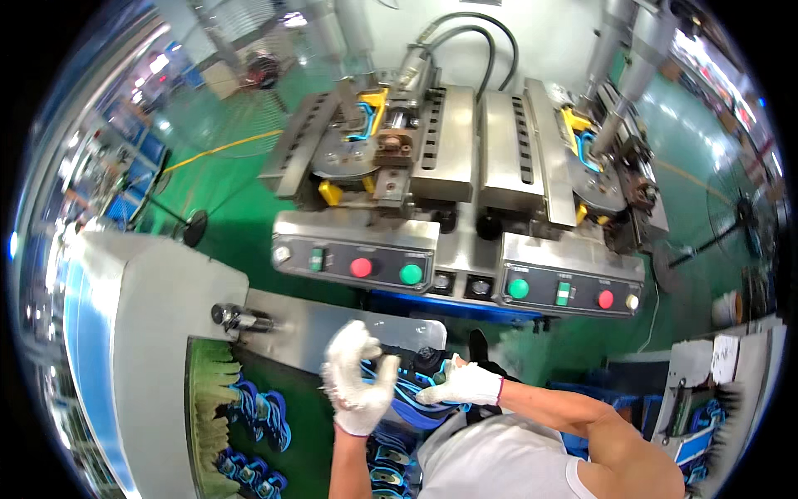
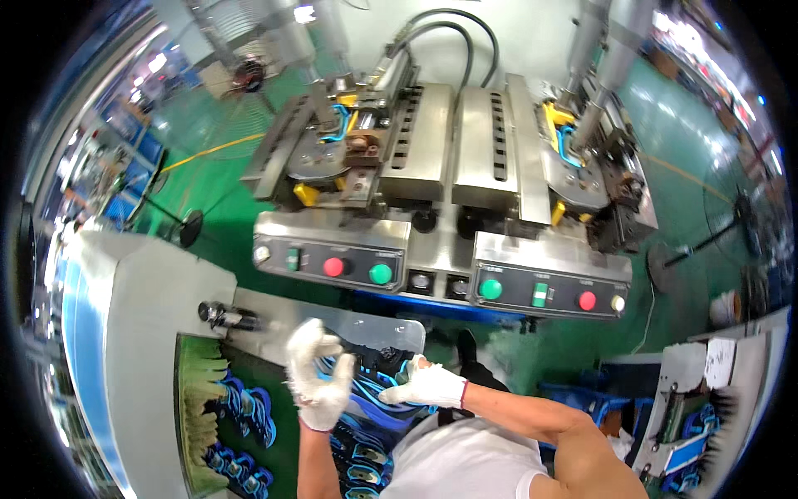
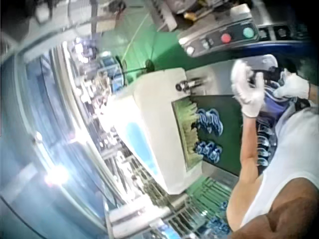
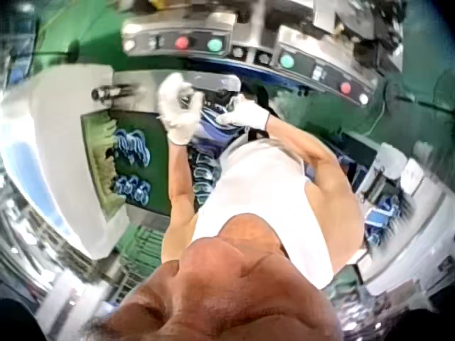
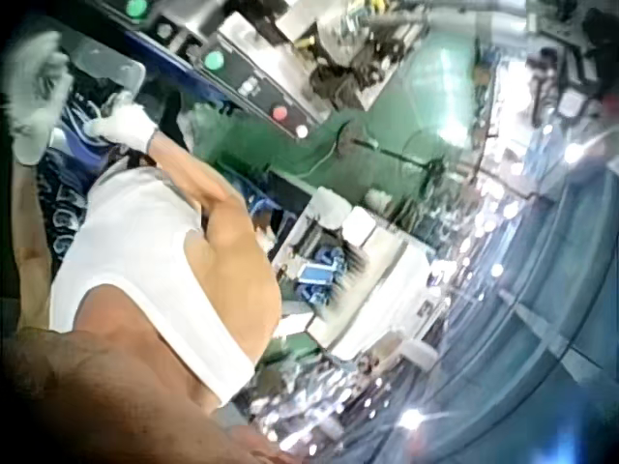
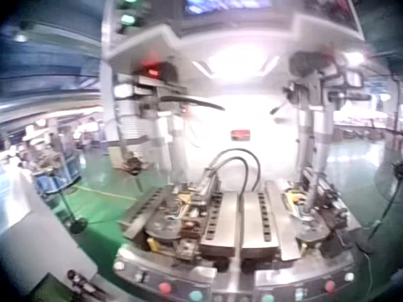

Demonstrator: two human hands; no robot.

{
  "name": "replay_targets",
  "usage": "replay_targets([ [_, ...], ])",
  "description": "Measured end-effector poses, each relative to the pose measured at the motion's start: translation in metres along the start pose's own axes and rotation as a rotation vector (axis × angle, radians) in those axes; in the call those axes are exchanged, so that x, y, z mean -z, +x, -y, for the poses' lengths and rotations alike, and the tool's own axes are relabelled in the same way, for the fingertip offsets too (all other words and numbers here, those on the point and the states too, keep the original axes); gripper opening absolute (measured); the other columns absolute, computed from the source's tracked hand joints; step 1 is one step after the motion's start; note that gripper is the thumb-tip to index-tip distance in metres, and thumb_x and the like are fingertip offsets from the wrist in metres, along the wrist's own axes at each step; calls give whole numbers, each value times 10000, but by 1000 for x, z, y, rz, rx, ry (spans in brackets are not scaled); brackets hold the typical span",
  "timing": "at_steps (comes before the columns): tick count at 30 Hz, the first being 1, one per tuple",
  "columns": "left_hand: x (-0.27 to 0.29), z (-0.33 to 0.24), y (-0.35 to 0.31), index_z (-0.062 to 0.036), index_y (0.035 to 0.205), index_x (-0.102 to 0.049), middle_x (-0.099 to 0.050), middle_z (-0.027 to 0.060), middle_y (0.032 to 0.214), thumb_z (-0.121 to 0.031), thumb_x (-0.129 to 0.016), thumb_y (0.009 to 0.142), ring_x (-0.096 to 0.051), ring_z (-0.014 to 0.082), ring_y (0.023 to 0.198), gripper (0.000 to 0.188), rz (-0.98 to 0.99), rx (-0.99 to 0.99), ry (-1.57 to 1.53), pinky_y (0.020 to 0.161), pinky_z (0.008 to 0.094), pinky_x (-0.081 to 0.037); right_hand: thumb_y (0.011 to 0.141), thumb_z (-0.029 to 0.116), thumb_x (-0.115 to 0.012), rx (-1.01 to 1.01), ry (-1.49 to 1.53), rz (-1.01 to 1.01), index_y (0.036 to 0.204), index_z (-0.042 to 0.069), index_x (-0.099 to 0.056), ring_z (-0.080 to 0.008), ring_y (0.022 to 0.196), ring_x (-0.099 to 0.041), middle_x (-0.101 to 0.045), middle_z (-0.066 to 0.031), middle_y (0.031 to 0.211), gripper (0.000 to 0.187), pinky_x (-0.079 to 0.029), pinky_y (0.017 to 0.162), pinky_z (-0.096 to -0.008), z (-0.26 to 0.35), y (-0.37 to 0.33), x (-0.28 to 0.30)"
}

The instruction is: The person takes shoes from a conveyor belt, loads them onto shoe pressing machines, removes the pressed shoes, and places them onto another conveyor belt.

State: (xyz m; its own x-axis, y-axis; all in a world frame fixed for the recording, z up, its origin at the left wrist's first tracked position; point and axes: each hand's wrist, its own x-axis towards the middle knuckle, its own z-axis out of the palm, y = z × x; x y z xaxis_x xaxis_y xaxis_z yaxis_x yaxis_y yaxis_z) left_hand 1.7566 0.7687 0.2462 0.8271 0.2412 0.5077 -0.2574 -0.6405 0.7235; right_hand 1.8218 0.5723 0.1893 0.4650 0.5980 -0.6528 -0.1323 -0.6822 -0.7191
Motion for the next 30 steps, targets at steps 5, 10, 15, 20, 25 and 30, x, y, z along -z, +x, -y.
replay_targets([
  [5,-43,17,38,11,1393,-487,-524,152,1354,50,-585,938,-600,232,1130,467,-291,343,-31,930,341,-560,738,616,-798,132,546,89,1283,-40,-595,-228,782,-699,-696,-174,1025,877,-600,580,-344,-37,-40,64],
  [10,-64,42,33,19,1388,-480,-564,159,1290,41,-548,962,-609,218,1096,432,-244,574,47,932,328,-549,746,519,-843,112,652,73,1321,19,-588,-209,832,-638,-686,-102,958,804,-538,745,-329,-31,-60,101],
  [15,-70,63,18,16,1346,-504,-558,129,1250,-49,-703,891,-578,216,1153,501,-166,423,-54,1032,363,-477,781,399,-859,156,746,173,1314,51,-610,-128,897,-581,-669,-52,1018,683,-514,806,-297,-31,-50,96],
  [20,-55,50,-1,22,1353,-488,-508,126,1335,-19,-662,911,-554,221,1198,477,-82,422,7,1023,354,-472,837,281,-832,389,1087,81,1315,51,-599,-101,943,-576,-659,-20,1075,579,-506,851,-273,-18,-40,60],
  [25,-40,63,-31,68,1320,-501,-468,174,1351,4,-638,915,-642,252,1077,433,-144,574,-38,887,337,-553,832,185,-826,200,976,-8,1233,56,-667,-57,748,-561,-678,25,921,451,-457,641,-239,-36,-32,42],
  [30,-25,71,-37,63,1328,-491,-489,172,1309,-20,-682,897,-647,281,1114,478,-142,649,-14,907,366,-568,799,165,-850,244,1095,-72,1142,50,-689,-58,673,-513,-618,36,821,396,-409,578,-249,-7,-41,45],
])
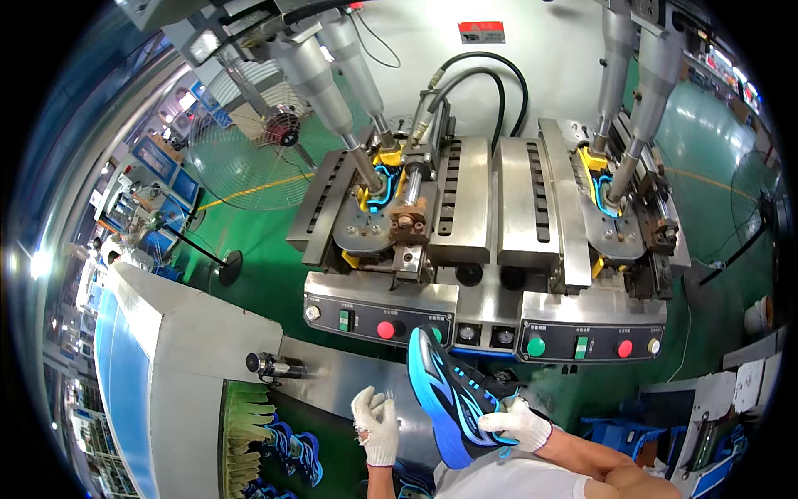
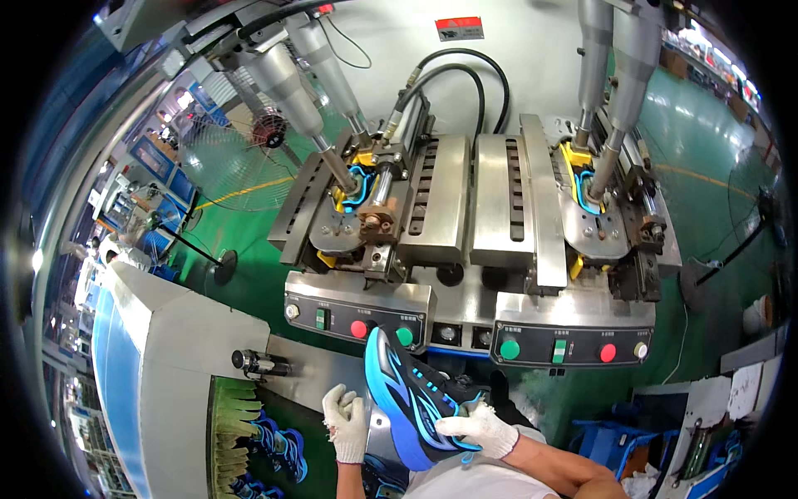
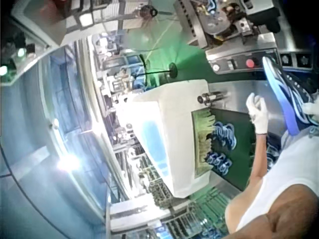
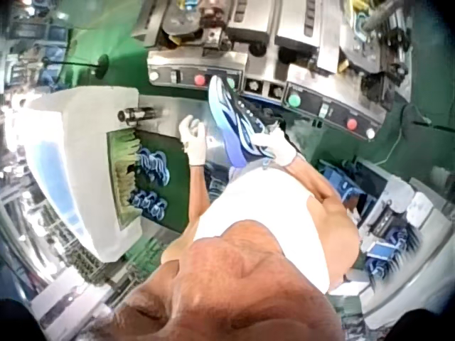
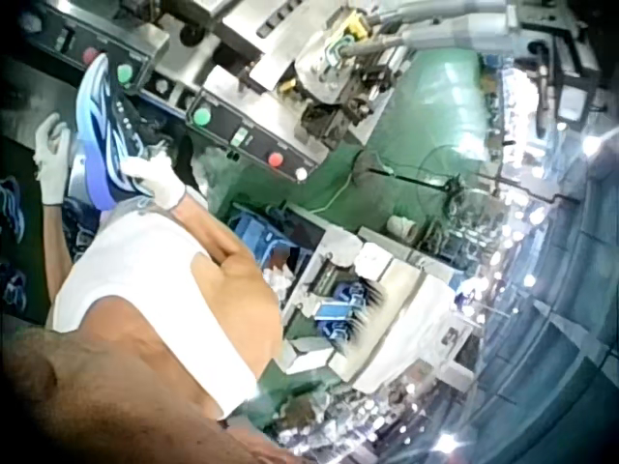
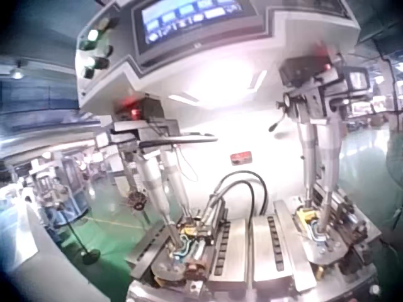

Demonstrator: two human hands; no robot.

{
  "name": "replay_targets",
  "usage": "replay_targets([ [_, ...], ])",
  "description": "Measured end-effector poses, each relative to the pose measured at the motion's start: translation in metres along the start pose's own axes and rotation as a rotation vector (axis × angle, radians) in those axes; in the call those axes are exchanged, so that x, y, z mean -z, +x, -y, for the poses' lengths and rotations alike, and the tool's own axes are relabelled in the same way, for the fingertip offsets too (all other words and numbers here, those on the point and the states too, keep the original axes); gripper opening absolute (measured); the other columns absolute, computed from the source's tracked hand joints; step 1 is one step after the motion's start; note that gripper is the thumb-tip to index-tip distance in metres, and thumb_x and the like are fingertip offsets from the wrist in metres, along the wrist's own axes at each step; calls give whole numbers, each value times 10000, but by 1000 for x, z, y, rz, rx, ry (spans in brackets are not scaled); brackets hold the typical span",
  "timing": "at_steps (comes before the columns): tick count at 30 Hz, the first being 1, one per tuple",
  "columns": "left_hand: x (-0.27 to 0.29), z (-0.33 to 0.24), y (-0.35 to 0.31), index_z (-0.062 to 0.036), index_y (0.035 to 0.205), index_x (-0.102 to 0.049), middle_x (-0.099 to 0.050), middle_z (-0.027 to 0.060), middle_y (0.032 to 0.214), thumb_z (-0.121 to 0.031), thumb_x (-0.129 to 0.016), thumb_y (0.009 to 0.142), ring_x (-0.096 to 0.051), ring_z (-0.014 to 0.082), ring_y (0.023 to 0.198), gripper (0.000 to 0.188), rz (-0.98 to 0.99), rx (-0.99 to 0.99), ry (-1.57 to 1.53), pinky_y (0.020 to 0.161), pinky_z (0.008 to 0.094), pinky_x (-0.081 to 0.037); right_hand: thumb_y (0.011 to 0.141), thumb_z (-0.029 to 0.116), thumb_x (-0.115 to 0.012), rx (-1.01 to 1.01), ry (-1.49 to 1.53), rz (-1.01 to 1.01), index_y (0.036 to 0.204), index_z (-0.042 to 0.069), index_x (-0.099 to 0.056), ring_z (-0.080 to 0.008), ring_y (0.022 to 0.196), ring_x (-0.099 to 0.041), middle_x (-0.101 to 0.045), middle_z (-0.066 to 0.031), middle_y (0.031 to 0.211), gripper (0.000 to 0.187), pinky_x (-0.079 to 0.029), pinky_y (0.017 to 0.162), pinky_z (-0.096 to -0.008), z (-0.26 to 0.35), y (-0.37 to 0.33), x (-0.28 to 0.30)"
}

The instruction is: The person takes shoes from a conveyor belt, loads them onto shoe pressing machines, removes the pressed shoes, and places them onto another conveyor belt.

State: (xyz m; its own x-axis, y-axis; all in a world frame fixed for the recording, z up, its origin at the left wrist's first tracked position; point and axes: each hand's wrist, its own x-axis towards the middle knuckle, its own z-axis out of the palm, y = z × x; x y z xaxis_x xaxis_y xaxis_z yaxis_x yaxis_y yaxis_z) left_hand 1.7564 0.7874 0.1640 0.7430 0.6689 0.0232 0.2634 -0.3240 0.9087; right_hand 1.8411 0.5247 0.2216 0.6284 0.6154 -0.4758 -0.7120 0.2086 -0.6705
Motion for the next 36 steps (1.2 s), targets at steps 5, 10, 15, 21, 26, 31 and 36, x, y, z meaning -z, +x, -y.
replay_targets([
  [5,-7,-19,16,62,1400,-432,-499,208,1387,12,-660,888,-582,317,1242,562,69,-131,-40,1018,391,-517,787,98,-838,-3,65,-45,1137,9,-672,-68,651,-543,-639,21,809,398,-432,565,-240,29,-4,-8],
  [10,-14,-56,57,54,1442,-415,-484,211,1435,40,-621,888,-533,316,1328,591,104,-422,8,1092,417,-484,798,39,-796,88,138,41,1324,20,-603,-127,843,-666,-708,-49,1063,560,-560,719,-293,30,12,10],
  [15,-32,-113,128,55,1433,-471,-518,229,1435,21,-619,922,-571,342,1288,533,120,-579,57,1081,404,-499,815,31,-768,99,214,16,1213,-65,-635,-166,849,-688,-717,-93,1062,430,-582,730,-322,50,16,15],
  [21,-92,-124,258,9,1467,-449,-525,236,1434,-200,-634,943,-520,380,1327,594,236,-659,388,1133,418,-399,824,67,-720,305,213,55,1440,-42,-485,-190,1059,-654,-668,-128,1249,668,-548,940,-364,69,21,21],
  [26,-146,-107,352,24,1470,-422,-498,264,1447,-221,-629,939,-489,419,1337,620,245,-582,566,1136,436,-390,802,65,-735,239,188,-39,1420,-57,-492,-197,1059,-654,-657,-124,1258,675,-547,944,-363,78,14,33],
  [31,-218,-110,408,12,1574,-244,-437,327,1505,-448,-679,879,-490,462,1342,940,247,-318,775,1106,472,-413,793,20,-754,131,115,-274,1239,-28,-559,-161,844,-644,-661,-66,1020,488,-538,748,-323,74,1,51],
  [36,-242,-108,461,57,1386,-412,-594,331,1298,-371,-790,808,-594,461,1206,812,168,-295,740,1016,492,-482,828,15,-753,34,12,-424,990,36,-648,-116,697,-606,-639,-12,822,194,-481,593,-291,67,-12,49],
])
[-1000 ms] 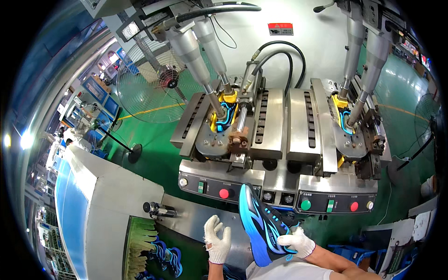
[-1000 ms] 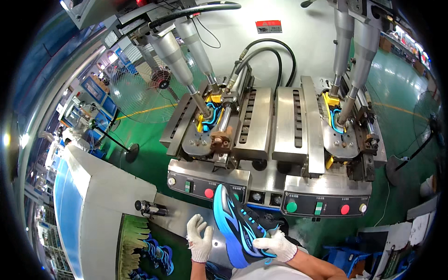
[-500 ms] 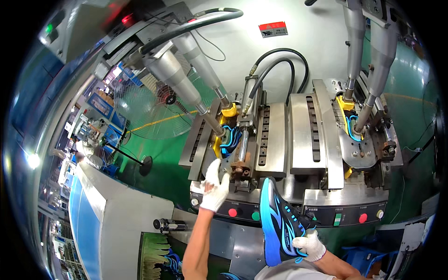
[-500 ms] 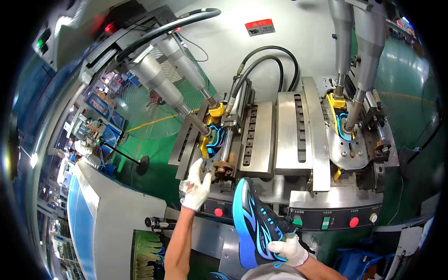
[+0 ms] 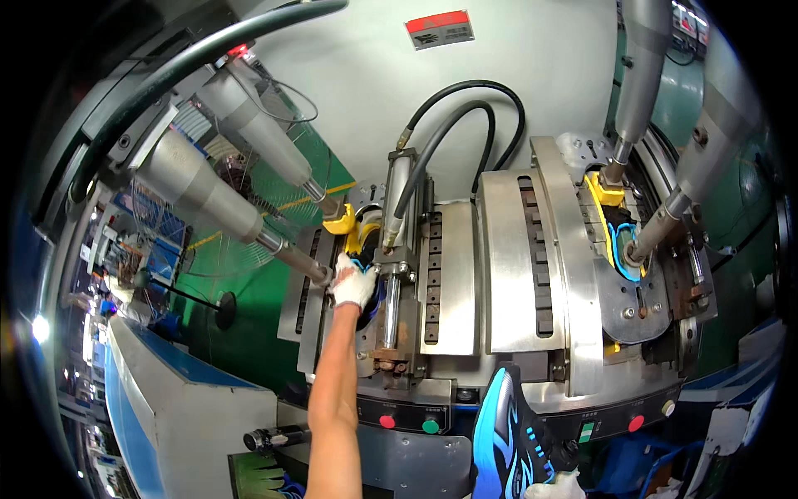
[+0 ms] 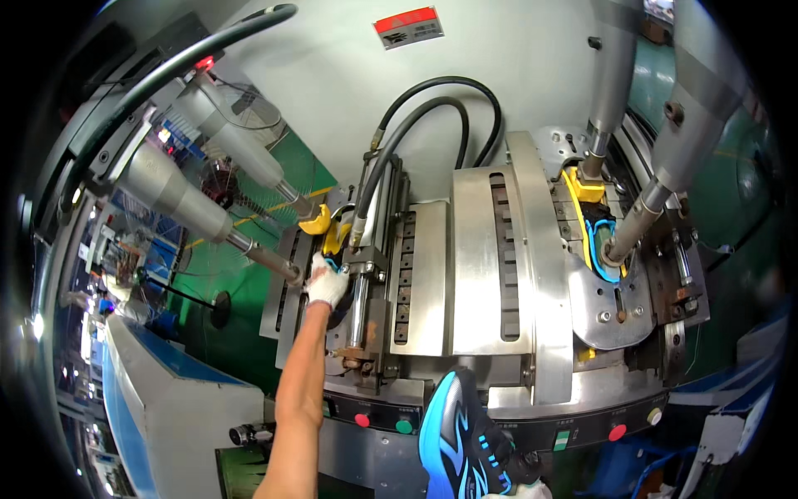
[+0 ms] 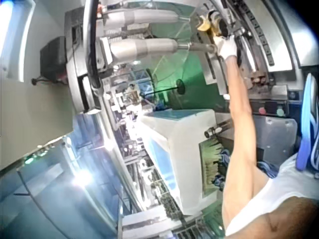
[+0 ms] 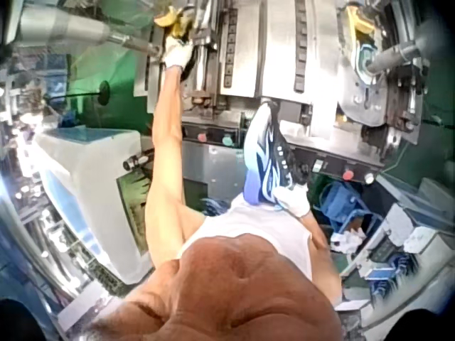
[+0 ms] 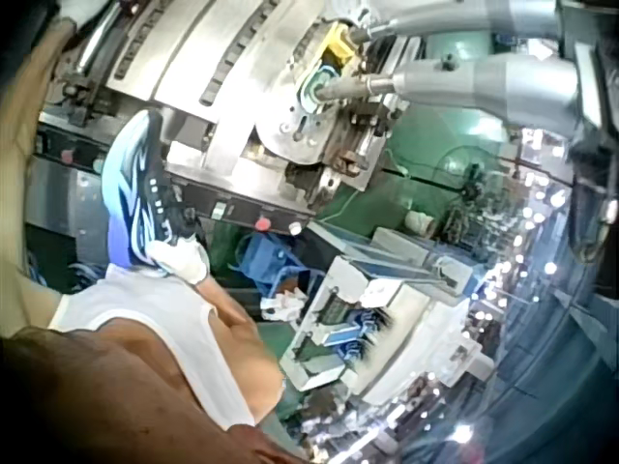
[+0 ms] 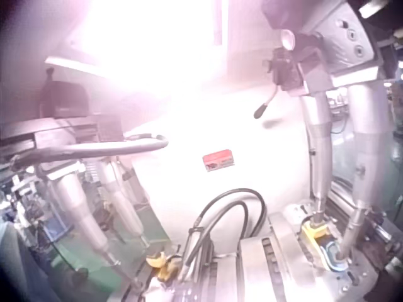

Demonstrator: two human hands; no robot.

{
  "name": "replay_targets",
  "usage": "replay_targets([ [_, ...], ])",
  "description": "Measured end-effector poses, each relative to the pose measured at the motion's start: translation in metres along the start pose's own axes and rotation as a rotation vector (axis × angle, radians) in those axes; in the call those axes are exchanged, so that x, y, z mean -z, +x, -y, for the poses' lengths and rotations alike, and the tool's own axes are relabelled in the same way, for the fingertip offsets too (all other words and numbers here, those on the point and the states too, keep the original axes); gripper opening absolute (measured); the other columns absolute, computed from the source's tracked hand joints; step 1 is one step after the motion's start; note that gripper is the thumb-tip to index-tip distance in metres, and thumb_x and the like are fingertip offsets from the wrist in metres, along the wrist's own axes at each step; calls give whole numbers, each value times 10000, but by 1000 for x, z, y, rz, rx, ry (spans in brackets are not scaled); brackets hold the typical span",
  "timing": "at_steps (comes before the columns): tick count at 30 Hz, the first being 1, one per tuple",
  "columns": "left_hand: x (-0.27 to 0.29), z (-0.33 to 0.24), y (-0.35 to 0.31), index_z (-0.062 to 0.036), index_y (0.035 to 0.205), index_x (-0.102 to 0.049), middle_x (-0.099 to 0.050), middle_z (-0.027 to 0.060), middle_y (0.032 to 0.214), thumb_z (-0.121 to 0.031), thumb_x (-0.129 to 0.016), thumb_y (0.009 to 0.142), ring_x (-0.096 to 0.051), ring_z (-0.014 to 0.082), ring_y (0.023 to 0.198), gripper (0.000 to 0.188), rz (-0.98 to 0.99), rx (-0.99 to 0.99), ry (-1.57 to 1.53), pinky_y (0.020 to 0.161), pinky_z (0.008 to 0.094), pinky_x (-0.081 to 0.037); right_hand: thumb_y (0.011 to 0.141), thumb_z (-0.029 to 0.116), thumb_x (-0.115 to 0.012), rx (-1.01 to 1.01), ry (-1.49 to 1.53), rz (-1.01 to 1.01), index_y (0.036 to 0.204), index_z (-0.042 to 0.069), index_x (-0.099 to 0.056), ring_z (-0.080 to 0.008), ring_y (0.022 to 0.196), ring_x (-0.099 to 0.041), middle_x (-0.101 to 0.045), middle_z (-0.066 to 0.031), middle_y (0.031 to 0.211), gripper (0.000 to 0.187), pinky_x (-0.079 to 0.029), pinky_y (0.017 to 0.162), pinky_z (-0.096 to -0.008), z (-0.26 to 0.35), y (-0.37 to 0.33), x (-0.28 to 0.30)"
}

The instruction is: The person takes shoes from a conveyor belt, loads them onto shoe pressing machines, removes the pressed shoes, and places them onto another conveyor belt.

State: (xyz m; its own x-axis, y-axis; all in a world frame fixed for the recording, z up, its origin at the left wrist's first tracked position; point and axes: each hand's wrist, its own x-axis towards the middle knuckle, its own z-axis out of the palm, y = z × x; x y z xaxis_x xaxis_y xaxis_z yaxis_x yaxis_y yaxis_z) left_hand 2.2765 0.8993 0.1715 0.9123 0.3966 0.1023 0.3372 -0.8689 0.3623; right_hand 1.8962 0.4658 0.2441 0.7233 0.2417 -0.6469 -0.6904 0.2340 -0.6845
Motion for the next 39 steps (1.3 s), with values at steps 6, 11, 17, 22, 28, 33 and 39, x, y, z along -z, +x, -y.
replay_targets([
  [6,81,-4,-15,43,1312,-467,-615,319,1264,-396,-769,802,-612,441,1172,737,-18,-36,-52,989,485,-497,799,-26,-771,58,31,-48,940,77,-642,-84,557,-539,-588,29,714,217,-414,484,-259,3,14,-20],
  [11,170,9,-145,-21,1357,-500,-672,232,1189,-342,-812,789,-663,392,1082,723,-283,-89,-352,962,442,-505,786,-17,-716,319,-78,58,1255,-19,-559,-141,821,-649,-664,-57,1027,495,-560,736,-307,26,35,-61],
  [17,161,95,-365,22,1300,-525,-652,168,1121,-157,-871,718,-654,257,1006,700,-464,166,-554,924,383,-521,835,113,-777,246,73,257,1134,52,-596,-133,700,-636,-659,-37,875,354,-539,562,-320,86,152,-207],
  [22,88,132,-511,-15,1284,-556,-673,177,1118,-225,-869,650,-647,316,1045,737,-285,933,-417,949,416,-505,771,32,-758,309,-4,176,1033,112,-627,-204,634,-633,-652,-40,805,303,-529,443,-386,120,310,-324],
  [28,-23,120,-613,-83,1311,-589,-685,184,1171,-296,-862,774,-658,339,1050,640,-320,980,-442,888,460,-526,868,152,-595,640,-1414,-509,882,50,-739,-309,800,-702,-730,-170,903,177,-562,701,-425,125,506,-300],
  [33,-53,82,-681,-86,1352,-550,-660,184,1218,-260,-827,833,-631,362,1083,613,-479,1353,-230,906,467,-520,834,265,-565,692,-1361,-520,834,77,-748,-349,856,-728,-743,-169,924,263,-567,753,-471,81,504,-363],
  [39,-97,80,-688,-109,1375,-509,-609,110,1199,-190,-852,806,-601,258,1045,669,-797,1453,-468,910,413,-551,828,435,-694,535,-1583,-28,1092,79,-755,-250,1089,-685,-728,-139,1178,447,-528,898,-411,107,474,-362],
])
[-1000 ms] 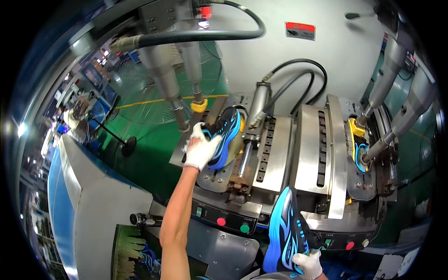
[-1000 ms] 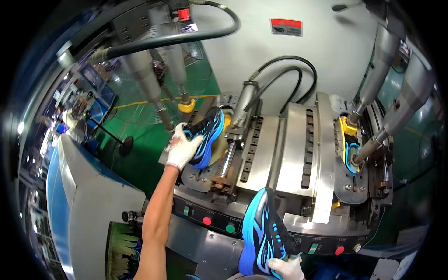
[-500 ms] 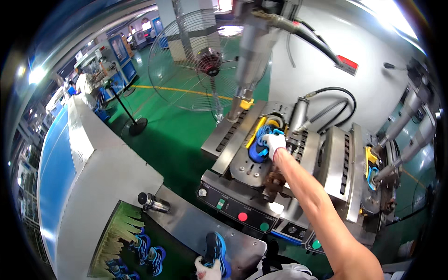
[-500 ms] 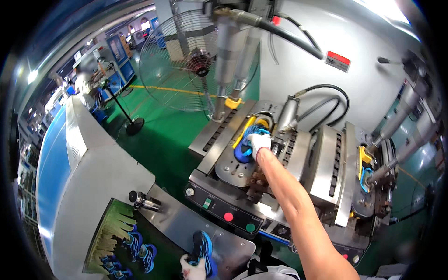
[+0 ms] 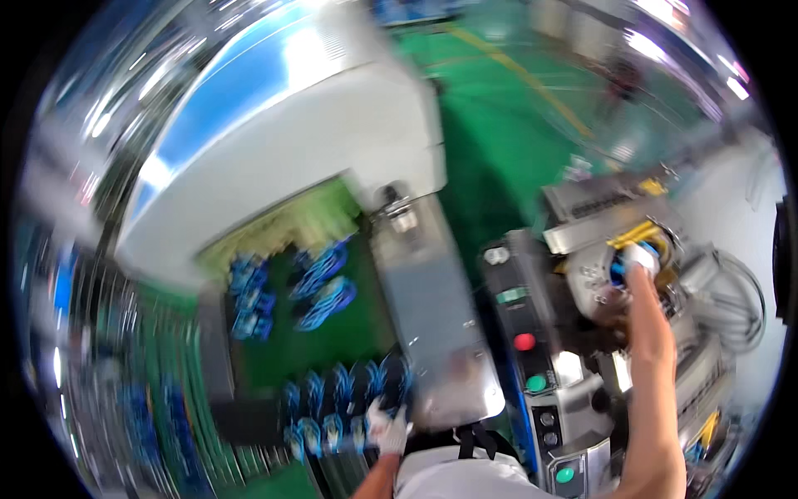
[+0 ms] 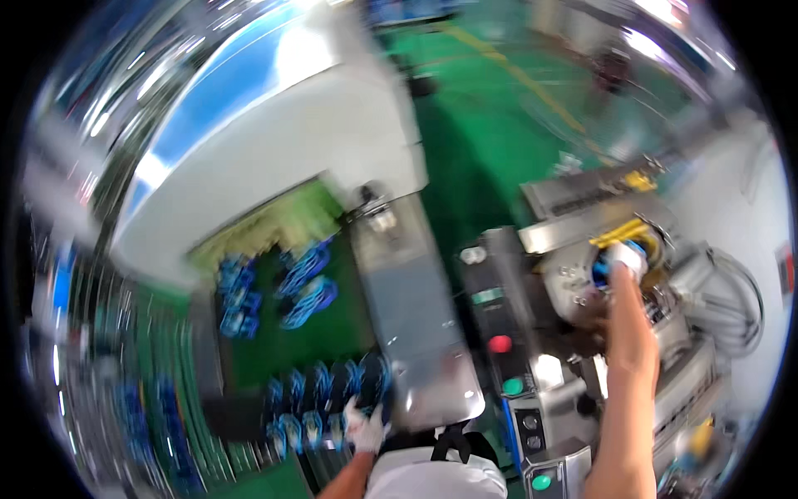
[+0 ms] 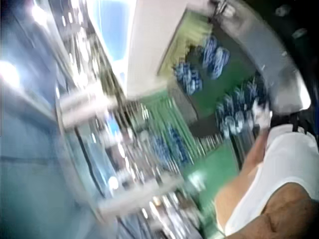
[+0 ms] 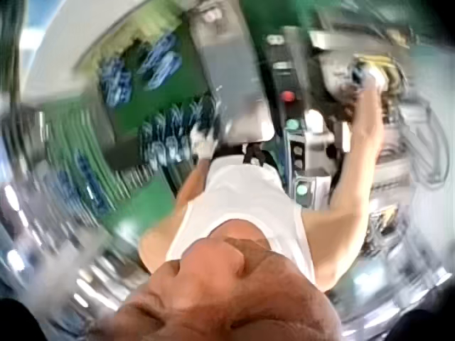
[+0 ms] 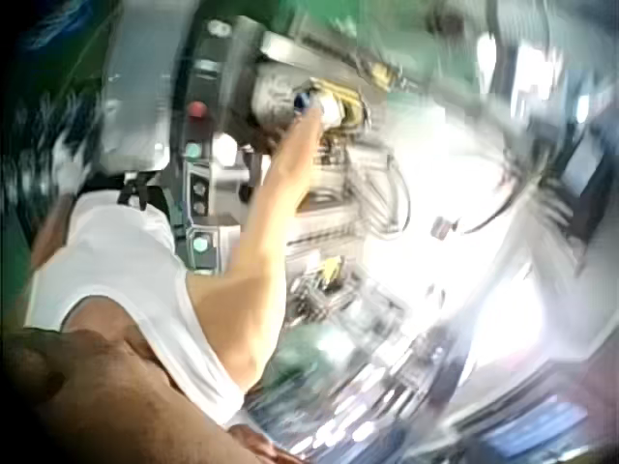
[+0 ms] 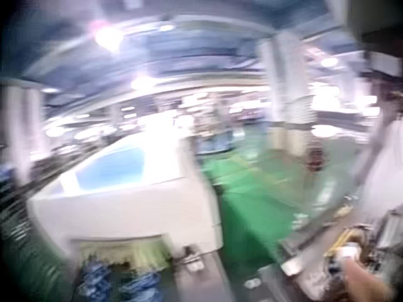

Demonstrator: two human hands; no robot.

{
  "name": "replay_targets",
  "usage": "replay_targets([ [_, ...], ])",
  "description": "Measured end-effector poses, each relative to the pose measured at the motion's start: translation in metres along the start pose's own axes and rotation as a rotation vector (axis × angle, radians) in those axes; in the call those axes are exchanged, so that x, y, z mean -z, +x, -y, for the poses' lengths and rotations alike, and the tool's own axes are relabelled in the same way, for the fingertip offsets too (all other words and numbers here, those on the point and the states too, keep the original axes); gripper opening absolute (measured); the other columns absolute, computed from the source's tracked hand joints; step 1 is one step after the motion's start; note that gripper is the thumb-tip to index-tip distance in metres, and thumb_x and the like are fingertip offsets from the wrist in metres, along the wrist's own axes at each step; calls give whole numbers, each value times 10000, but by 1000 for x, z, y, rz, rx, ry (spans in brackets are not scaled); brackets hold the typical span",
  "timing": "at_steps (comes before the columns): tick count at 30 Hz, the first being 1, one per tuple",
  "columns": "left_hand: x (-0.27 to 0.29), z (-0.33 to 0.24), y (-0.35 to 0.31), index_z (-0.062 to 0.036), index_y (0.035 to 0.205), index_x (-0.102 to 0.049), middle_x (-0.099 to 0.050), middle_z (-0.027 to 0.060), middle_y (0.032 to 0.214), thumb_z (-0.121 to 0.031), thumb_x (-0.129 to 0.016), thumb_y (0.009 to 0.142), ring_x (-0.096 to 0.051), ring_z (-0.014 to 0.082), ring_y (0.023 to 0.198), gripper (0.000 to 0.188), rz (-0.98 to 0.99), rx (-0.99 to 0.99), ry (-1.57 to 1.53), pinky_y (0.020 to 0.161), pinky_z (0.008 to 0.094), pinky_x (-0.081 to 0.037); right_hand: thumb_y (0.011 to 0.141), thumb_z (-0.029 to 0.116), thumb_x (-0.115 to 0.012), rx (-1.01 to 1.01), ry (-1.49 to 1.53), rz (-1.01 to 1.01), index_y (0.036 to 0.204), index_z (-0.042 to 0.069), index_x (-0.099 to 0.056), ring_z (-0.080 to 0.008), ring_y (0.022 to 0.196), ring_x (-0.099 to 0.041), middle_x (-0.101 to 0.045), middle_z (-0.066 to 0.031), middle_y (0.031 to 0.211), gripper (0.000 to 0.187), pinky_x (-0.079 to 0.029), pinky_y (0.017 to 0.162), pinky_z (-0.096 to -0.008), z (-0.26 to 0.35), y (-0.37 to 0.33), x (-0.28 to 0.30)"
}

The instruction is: The person takes shoes from a conveyor belt, loads them onto shoe pressing machines, removes the pressed shoes, and places them onto another conveyor belt.

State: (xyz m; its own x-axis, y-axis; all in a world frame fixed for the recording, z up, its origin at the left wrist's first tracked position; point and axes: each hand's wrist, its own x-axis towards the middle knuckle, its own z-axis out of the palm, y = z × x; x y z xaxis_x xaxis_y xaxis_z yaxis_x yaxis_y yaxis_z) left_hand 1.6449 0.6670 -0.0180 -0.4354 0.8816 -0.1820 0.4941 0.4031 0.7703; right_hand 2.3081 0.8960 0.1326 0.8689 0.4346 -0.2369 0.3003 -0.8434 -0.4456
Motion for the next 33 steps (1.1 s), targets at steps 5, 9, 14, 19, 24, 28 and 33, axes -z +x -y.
replay_targets([
  [5,-15,-56,36,19,1358,-510,-585,249,1285,-292,-813,831,-560,395,1219,683,362,-90,97,1061,430,-438,919,259,-709,63,524,-13,1081,53,-636,-213,678,-608,-657,-77,906,272,-541,602,-330,-109,36,114],
  [9,45,-10,19,21,1393,-473,-548,266,1362,-340,-736,895,-519,419,1293,668,229,-259,120,1109,448,-413,949,314,-681,597,248,-154,1582,20,-301,-373,1471,-363,-350,-256,1598,794,-310,1207,-445,11,-262,23],
  [14,67,-36,128,18,1303,-574,-601,232,1308,-168,-634,953,-559,390,1256,401,122,-459,-136,1098,445,-430,808,326,-752,363,-889,-125,1607,-26,-142,-435,1550,-126,-131,-307,1657,1065,-83,1276,-465,-103,-389,-103],
  [19,149,33,313,56,1454,-406,-450,272,1478,-317,-606,947,-417,413,1391,660,-12,-240,310,1183,463,-321,797,295,-708,360,-766,102,1596,-20,-229,-421,1542,-146,-125,-323,1650,983,-141,1253,-441,-122,-416,-120],
  [24,211,62,478,11,1543,-317,-383,270,1557,-385,-585,946,-429,446,1384,764,-313,-212,434,1140,524,-370,734,164,-733,276,-491,118,1594,105,-320,-368,1480,-343,-180,-248,1661,955,-295,1197,-401,-71,-483,-95],
  [28,221,45,532,-111,1386,-564,-515,163,1475,-321,-530,986,-543,415,1244,453,-44,-167,698,1049,519,-435,718,313,-790,128,-411,196,1540,10,-377,-316,1502,-316,-182,-246,1661,969,-268,1173,-486,-162,-540,-106],
  [33,250,95,526,-72,1033,-647,-617,150,1085,-222,-565,986,-610,362,1017,177,-8,-524,711,865,455,-493,790,354,-767,103,-427,386,1484,-65,-420,-357,1488,-331,-354,-275,1576,882,-262,1192,-440,-71,-581,-126],
])
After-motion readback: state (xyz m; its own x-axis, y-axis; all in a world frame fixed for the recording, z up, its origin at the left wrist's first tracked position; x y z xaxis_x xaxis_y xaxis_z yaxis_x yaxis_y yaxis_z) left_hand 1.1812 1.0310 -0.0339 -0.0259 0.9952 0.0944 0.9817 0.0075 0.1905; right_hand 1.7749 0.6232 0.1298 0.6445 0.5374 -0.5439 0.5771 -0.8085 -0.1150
